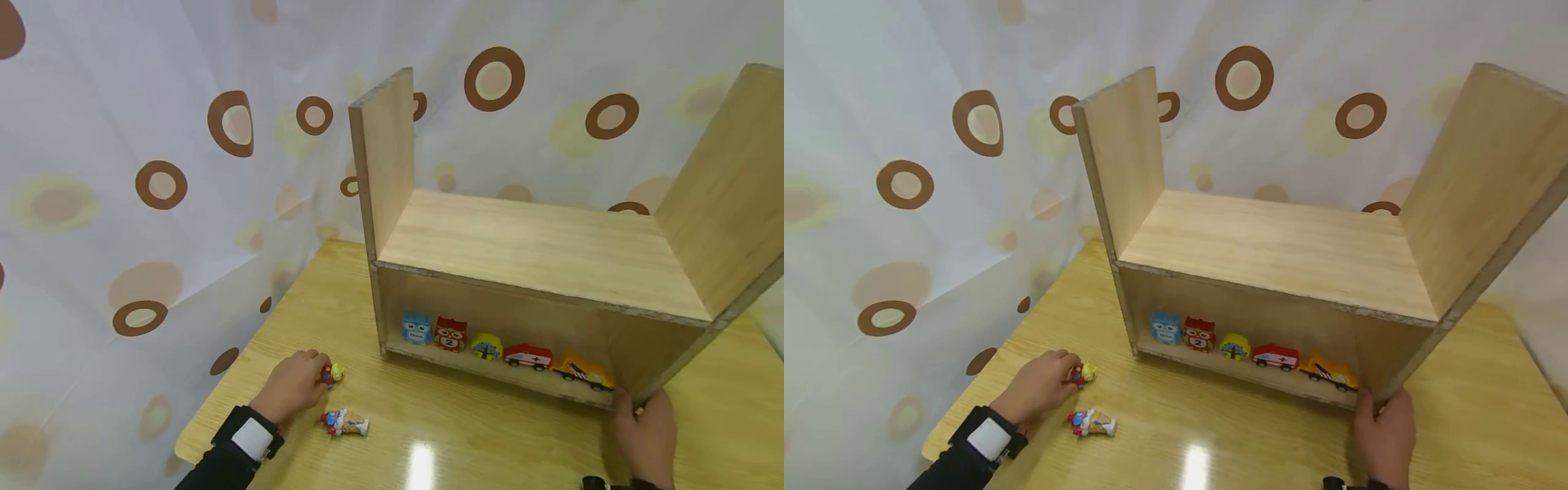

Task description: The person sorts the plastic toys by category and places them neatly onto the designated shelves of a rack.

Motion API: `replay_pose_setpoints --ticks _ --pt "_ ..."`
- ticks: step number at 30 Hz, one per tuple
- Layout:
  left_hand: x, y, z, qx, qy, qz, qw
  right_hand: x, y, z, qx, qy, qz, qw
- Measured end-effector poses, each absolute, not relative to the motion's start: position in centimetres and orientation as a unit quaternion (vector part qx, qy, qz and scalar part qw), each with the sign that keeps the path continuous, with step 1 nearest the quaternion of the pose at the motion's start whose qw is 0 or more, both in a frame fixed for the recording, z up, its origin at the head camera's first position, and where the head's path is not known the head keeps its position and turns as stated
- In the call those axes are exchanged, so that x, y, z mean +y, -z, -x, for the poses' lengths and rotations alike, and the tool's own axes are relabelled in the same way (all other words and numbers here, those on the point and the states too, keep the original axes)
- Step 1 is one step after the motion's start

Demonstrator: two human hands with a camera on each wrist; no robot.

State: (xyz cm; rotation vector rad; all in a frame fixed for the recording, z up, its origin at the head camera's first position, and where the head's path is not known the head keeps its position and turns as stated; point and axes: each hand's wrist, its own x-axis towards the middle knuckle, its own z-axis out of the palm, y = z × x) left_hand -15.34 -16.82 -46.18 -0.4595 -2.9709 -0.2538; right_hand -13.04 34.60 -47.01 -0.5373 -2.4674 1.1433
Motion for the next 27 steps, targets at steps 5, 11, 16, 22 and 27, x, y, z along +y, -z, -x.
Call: replay_pose_setpoints --ticks 5,11,16,22,27 --pt "-16.8 46.9 15.3 -0.984 0.099 0.136 0.049 34.3 47.3 12.8 -0.875 -0.406 0.185 0.187" --pt "-16.6 47.1 15.7 -0.983 0.097 0.140 0.072 34.3 46.9 12.9 -0.873 -0.409 0.187 0.185" --pt "-16.7 47.5 16.0 -0.982 0.093 0.140 0.086 34.1 46.7 13.2 -0.874 -0.407 0.192 0.181" --pt "-16.6 47.9 15.9 -0.984 0.088 0.125 0.089 34.1 46.7 13.5 -0.880 -0.398 0.179 0.187" --pt "-16.4 48.2 16.3 -0.984 0.078 0.134 0.092 34.4 46.8 13.1 -0.880 -0.400 0.191 0.173"
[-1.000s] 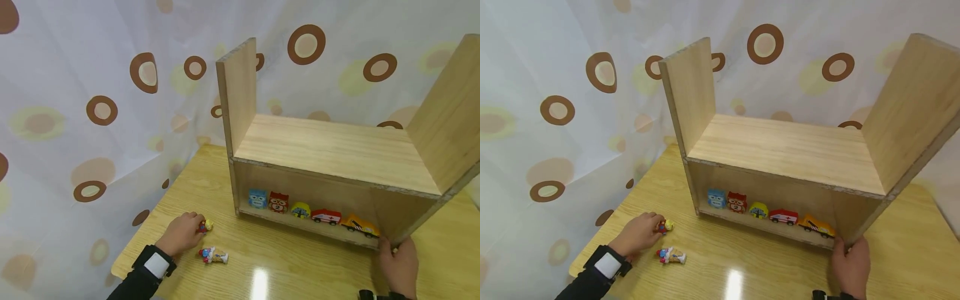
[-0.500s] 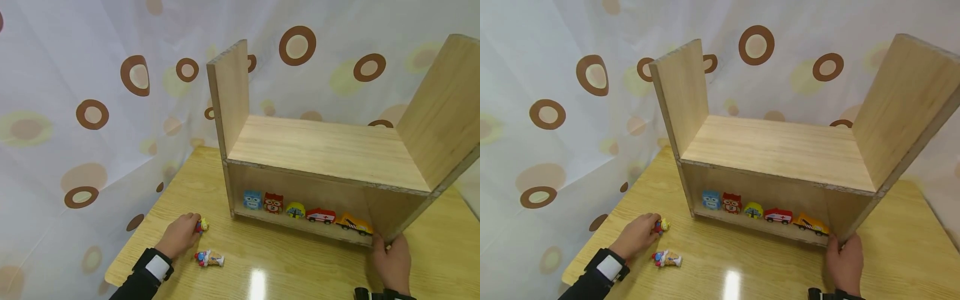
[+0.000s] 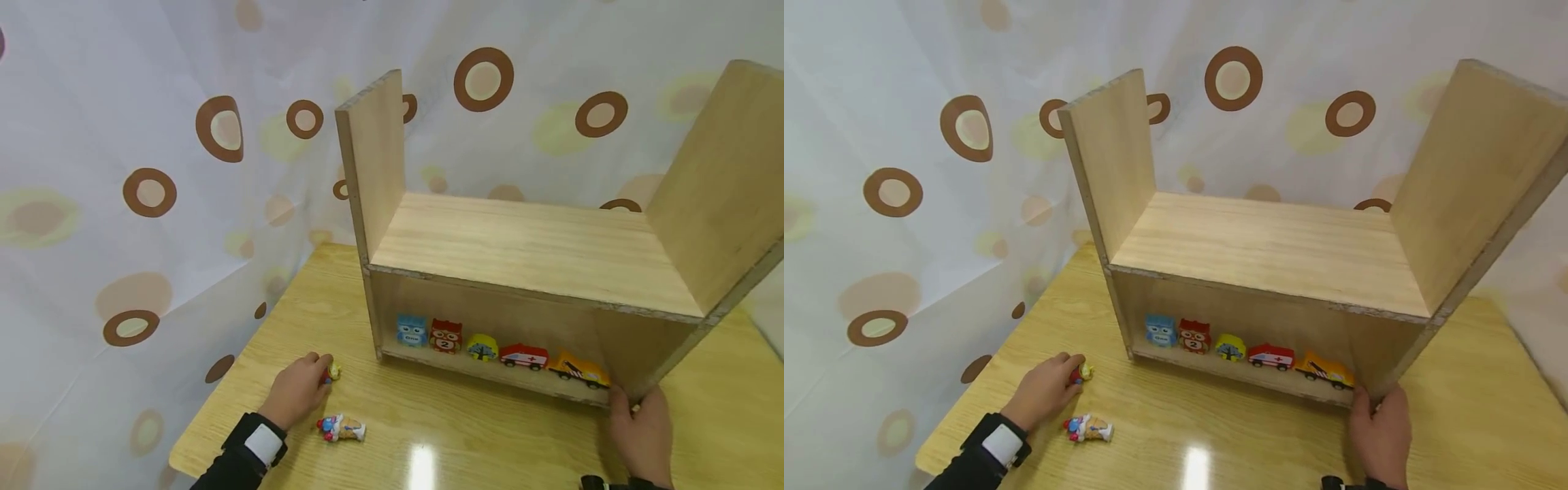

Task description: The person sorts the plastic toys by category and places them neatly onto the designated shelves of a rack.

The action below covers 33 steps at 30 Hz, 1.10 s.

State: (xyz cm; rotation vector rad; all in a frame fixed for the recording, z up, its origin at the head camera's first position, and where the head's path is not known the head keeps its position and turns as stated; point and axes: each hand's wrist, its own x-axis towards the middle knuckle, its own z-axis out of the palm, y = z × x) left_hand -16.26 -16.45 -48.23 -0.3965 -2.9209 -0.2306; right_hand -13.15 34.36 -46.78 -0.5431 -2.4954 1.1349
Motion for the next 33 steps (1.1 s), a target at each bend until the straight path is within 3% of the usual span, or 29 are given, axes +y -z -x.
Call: replay_pose_setpoints --ticks 7,18,25,33 --pt "-16.9 47.3 15.6 -0.979 0.119 0.096 0.135 34.6 46.8 13.1 -0.886 -0.393 0.184 0.163" --pt "-13.8 38.1 13.0 -0.886 0.302 0.127 0.328 34.4 46.8 12.7 -0.883 -0.395 0.193 0.166" --pt "-10.7 33.2 12.4 -0.833 0.373 0.186 0.365 34.3 46.9 12.7 -0.879 -0.396 0.182 0.195" --pt "-7.2 28.8 13.3 -0.799 0.416 0.221 0.373 34.2 46.9 12.8 -0.879 -0.395 0.193 0.181"
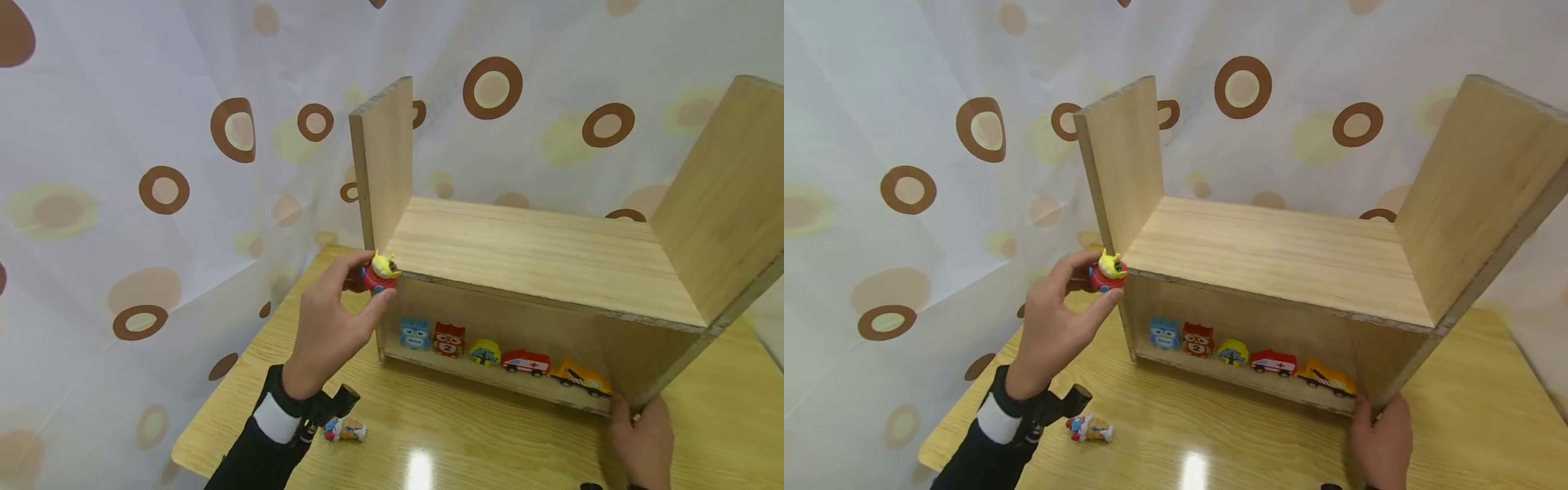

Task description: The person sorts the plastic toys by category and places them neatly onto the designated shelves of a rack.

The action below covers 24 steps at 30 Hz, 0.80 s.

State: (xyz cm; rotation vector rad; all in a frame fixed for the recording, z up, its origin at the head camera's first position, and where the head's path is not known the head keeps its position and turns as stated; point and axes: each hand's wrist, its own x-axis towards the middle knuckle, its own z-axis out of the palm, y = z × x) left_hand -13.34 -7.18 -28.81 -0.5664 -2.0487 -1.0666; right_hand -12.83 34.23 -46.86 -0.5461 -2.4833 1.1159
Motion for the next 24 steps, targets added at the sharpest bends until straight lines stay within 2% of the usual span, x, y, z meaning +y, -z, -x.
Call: replay_pose_setpoints --ticks 10,17,24 --pt "-2.6 25.0 17.1 -0.820 0.420 0.195 0.335 34.8 47.1 12.8 -0.877 -0.395 0.194 0.193" --pt "-1.5 24.8 19.0 -0.859 0.393 0.130 0.303 34.8 47.3 13.1 -0.882 -0.395 0.182 0.181" --pt "-1.0 25.2 20.6 -0.881 0.346 0.110 0.304 35.0 47.6 13.1 -0.881 -0.390 0.184 0.192"
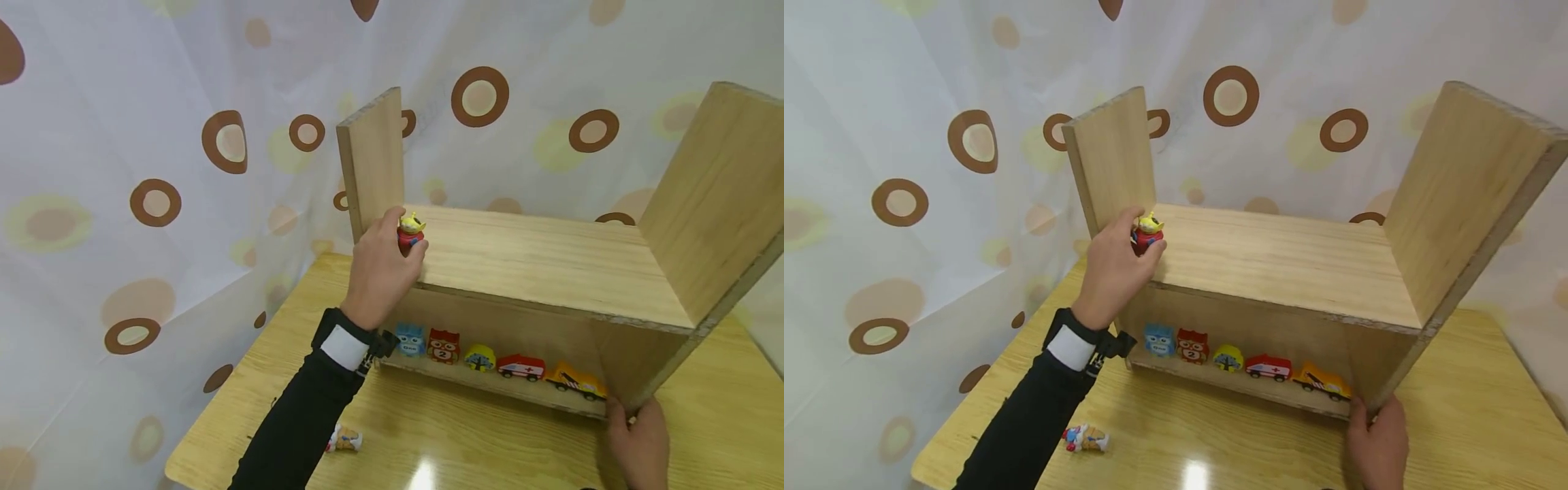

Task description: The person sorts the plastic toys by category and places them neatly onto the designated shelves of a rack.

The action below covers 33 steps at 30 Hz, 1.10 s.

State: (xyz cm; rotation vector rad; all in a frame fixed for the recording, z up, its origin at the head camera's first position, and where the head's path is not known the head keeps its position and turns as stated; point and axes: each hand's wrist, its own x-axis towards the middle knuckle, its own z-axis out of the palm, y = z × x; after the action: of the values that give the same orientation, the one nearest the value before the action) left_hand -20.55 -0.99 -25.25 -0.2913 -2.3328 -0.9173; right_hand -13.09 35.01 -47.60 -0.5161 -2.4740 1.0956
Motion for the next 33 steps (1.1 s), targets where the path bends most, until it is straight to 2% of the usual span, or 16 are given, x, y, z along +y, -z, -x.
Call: replay_pose_setpoints --ticks 12,16,23,33 --pt "-1.2 25.7 20.9 -0.903 0.293 0.080 0.303 34.3 47.5 13.0 -0.882 -0.384 0.202 0.185" --pt "-1.1 25.8 20.9 -0.906 0.270 0.078 0.318 34.2 47.4 12.9 -0.881 -0.379 0.198 0.202" --pt "-1.0 26.0 20.9 -0.904 0.246 0.080 0.341 34.0 47.1 13.0 -0.879 -0.394 0.212 0.165" --pt "-0.7 26.6 20.8 -0.901 0.229 0.085 0.358 34.3 47.2 12.8 -0.881 -0.392 0.186 0.187"
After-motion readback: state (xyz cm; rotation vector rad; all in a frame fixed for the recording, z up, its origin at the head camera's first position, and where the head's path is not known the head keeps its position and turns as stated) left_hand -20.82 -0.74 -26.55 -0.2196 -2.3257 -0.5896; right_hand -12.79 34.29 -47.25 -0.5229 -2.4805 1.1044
